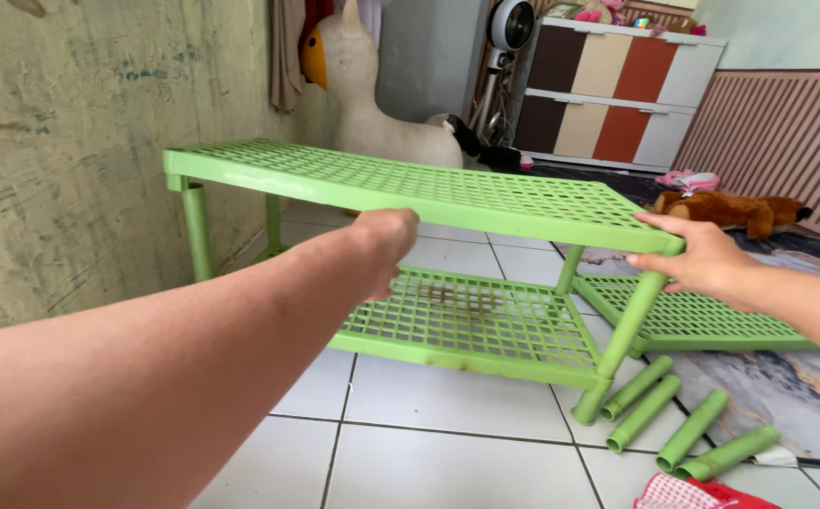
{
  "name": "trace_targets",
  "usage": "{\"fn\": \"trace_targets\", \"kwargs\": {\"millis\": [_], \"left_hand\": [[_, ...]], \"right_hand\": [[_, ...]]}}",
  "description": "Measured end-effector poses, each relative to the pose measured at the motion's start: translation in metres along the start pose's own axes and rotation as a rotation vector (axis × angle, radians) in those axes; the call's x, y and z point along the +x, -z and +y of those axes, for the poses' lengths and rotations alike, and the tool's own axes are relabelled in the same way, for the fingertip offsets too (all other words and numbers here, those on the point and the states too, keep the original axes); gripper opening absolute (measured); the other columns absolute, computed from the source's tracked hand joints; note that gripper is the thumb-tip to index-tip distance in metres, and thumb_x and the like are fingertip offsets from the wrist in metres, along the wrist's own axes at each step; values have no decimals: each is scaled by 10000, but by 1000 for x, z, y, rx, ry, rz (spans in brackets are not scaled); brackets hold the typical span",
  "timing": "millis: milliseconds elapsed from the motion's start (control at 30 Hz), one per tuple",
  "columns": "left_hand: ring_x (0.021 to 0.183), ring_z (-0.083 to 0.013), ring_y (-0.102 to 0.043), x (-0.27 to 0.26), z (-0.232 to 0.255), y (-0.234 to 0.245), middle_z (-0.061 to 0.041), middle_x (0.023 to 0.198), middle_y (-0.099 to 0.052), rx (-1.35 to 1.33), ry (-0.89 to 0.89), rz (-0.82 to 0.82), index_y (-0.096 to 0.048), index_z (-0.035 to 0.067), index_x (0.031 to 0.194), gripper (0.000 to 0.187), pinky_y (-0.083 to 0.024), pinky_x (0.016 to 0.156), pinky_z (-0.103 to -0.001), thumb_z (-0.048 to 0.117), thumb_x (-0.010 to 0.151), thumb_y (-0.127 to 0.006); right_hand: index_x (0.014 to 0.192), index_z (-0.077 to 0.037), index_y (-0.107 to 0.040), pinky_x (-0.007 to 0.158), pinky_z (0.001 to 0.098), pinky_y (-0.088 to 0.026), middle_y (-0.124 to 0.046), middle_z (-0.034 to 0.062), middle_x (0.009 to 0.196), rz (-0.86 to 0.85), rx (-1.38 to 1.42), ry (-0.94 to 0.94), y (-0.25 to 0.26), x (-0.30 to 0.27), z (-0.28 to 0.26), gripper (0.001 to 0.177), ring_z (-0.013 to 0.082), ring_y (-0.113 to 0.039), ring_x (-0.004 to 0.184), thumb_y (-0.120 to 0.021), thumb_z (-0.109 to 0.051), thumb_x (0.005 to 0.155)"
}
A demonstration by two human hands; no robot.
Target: The person disassembles a green plastic two-tier shelf by removing the vertical legs and then the shelf trays. They wipe the components with a red cloth as they are removed.
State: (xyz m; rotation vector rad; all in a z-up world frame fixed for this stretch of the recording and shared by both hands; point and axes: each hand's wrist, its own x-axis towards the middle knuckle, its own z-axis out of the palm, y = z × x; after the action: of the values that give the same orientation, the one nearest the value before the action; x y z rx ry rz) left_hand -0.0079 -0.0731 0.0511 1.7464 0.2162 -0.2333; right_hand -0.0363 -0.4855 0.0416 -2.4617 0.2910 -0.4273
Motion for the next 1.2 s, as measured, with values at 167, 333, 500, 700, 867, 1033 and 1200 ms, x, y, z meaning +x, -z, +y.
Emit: {"fn": "trace_targets", "kwargs": {"millis": [167,333,500,700,867,1033,1200], "left_hand": [[1213,-288,-642,-14,-2,-32,-141,1343,-605,98,-107,-133,-568,90,1398,517,-530,1057,-469,419,1003,-510],[1257,-341,-609,-47,-23,-69,-209,1376,-588,272,-211,-290,-408,41,1476,749,-518,1038,-485,343,868,-726],[1222,-307,-627,-91,-39,-107,-191,1320,-637,328,-376,-440,-361,80,1494,889,-514,1008,-435,210,725,-787],[1205,-293,-640,-123,-44,-114,-112,1337,-613,339,-308,-377,-409,148,1458,829,-576,905,-469,315,740,-790],[1293,-337,-553,-132,-40,-116,-114,1474,-466,371,-324,-377,-332,208,1533,882,-636,847,-556,354,794,-792],[1334,-358,-512,-127,-51,-116,-145,1483,-466,409,-396,-315,-257,187,1547,950,-457,1081,-463,325,800,-827],[1209,-370,-630,-112,-67,-97,-180,1298,-650,274,-332,-196,-426,141,1423,594,-492,1029,-464,301,905,-667]], "right_hand": [[1453,-299,-637,901,475,-552,-762,206,1049,362,-343,87,-31,-44,-37,674,385,-727,997,-864,-352,821],[1486,-159,-551,866,419,-589,-782,200,991,229,-277,114,-41,-96,-96,861,297,-781,904,-860,-270,690],[1608,-239,-357,898,416,-581,-752,166,1078,-96,358,-193,-40,-137,-129,846,276,-729,941,-680,-339,832],[1439,18,-305,1099,495,-402,-633,197,1303,6,1057,-714,-23,-77,-112,703,303,-590,1240,-573,-472,1012],[935,-149,-563,890,485,-536,-543,-50,860,-331,1181,-837,-43,11,-79,274,184,-593,867,-648,-405,980],[859,-177,-475,701,412,-553,-481,-70,736,-35,1157,-868,-76,18,-86,256,151,-523,641,-610,-325,1020],[940,-132,-544,749,407,-536,-566,-22,830,163,1402,-918,-97,-36,-145,221,161,-568,707,-581,-329,1032]]}}
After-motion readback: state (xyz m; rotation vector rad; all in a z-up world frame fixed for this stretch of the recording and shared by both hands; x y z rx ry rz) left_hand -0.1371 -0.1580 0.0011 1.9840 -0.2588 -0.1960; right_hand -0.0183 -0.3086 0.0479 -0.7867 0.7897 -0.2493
